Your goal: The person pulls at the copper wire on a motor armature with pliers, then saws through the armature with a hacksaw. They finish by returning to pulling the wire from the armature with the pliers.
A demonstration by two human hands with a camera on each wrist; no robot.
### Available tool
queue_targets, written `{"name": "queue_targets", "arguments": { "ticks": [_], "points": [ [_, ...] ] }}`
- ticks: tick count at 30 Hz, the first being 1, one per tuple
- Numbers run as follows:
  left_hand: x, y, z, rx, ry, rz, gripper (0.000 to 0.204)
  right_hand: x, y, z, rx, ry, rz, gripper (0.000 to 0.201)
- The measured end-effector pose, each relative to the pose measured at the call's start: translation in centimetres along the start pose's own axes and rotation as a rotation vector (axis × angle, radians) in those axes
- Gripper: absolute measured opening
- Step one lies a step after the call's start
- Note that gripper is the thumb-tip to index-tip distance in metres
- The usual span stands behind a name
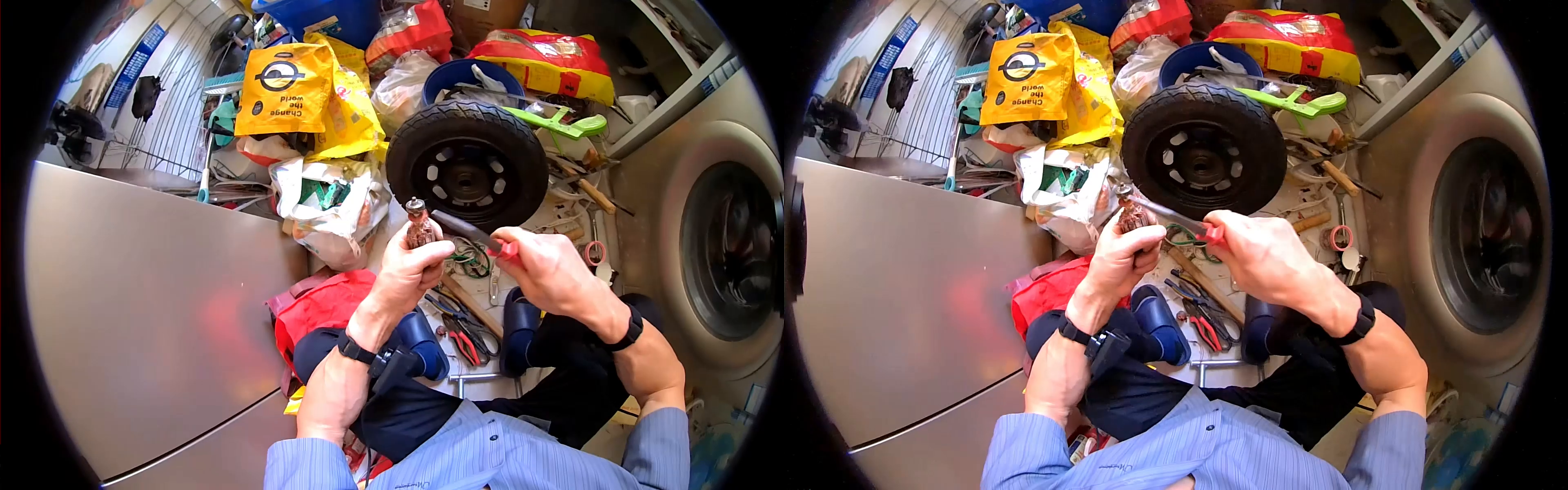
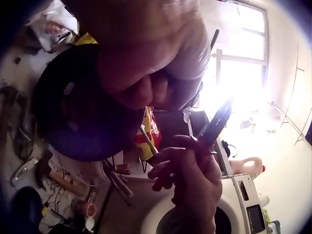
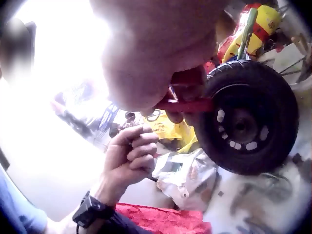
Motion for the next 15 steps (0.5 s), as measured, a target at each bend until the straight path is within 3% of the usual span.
{"name": "queue_targets", "arguments": {
  "ticks": [2,4,6,12,15],
  "points": [
    [0.5,-1.1,0.1,-0.132,-0.012,0.085,0.017,0.4,0.7,0.0,0.027,0.003,-0.025,0.025],
    [0.6,-1.3,-0.1,-0.167,-0.029,0.070,0.015,1.7,0.4,0.2,-0.067,-0.130,-0.005,0.022],
    [0.3,-1.7,-0.2,-0.252,0.014,0.154,0.016,2.2,-0.1,0.7,-0.108,-0.108,0.022,0.021],
    [0.6,-3.3,0.2,-0.345,0.030,0.233,0.025,2.7,-0.4,1.4,-0.220,-0.128,0.143,0.027],
    [-0.3,-3.1,0.2,-0.262,0.006,0.147,0.029,3.0,-0.4,1.8,-0.190,-0.105,0.128,0.024]
  ]
}}
Point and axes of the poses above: each hand's wrist, its own z-axis away from the middle knuckle, its own y-axis out of the back of the hand, x = y × z, the point moved 7 cm from there along -z, towards the middle knuckle, and after that the axes turned 6 degrees about -z, right-handed, at the moved point
